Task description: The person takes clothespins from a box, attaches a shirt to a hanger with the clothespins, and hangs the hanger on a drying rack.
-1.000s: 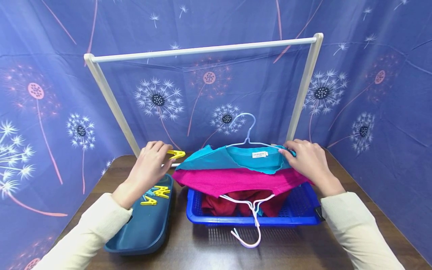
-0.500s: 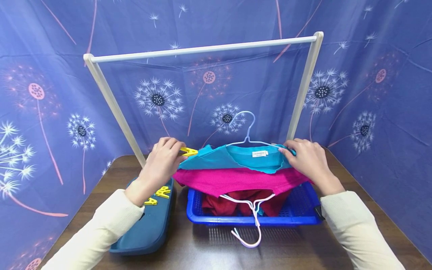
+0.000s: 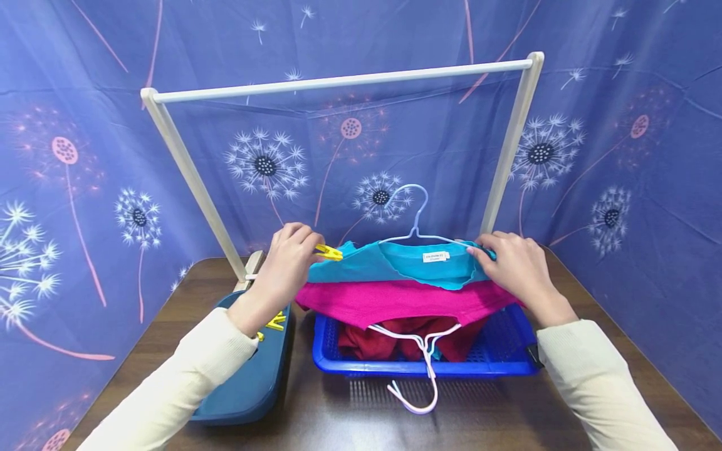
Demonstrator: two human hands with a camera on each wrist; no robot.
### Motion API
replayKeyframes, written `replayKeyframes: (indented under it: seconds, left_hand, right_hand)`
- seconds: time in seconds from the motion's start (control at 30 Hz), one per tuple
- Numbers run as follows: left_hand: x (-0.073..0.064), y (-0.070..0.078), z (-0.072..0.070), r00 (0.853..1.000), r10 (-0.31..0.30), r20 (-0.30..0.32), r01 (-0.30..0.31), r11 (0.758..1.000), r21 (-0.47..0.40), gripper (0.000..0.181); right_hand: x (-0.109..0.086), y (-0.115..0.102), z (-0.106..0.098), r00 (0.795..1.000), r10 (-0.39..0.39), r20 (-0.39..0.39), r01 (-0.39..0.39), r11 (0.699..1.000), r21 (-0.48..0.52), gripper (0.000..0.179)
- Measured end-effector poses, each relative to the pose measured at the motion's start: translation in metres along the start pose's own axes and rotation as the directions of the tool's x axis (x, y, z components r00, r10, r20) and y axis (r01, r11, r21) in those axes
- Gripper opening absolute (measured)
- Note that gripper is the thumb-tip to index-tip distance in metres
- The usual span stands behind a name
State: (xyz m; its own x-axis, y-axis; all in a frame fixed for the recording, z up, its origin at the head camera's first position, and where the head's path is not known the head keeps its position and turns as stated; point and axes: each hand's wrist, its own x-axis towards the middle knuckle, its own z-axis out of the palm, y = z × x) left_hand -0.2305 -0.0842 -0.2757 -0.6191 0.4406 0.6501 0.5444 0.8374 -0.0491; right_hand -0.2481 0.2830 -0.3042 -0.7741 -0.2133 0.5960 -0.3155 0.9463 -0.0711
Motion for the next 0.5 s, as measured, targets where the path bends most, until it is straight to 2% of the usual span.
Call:
replayKeyframes:
  seconds: [0.23, 0.5]
  left_hand:
    - [0.006, 0.004, 0.0, 0.998, -0.013, 0.059, 0.012, 0.999, 0.03, 0.01]
    - [0.012, 0.01, 0.003, 0.995, 0.004, 0.097, -0.012, 0.996, 0.084, 0.01]
  right_hand:
    - [-0.001, 0.0, -0.001, 1.0, -0.006, -0.001, 0.006, 1.0, -0.004, 0.021]
    - [-0.001, 0.001, -0.001, 1.0, -0.007, -0.006, 0.007, 1.0, -0.008, 0.02]
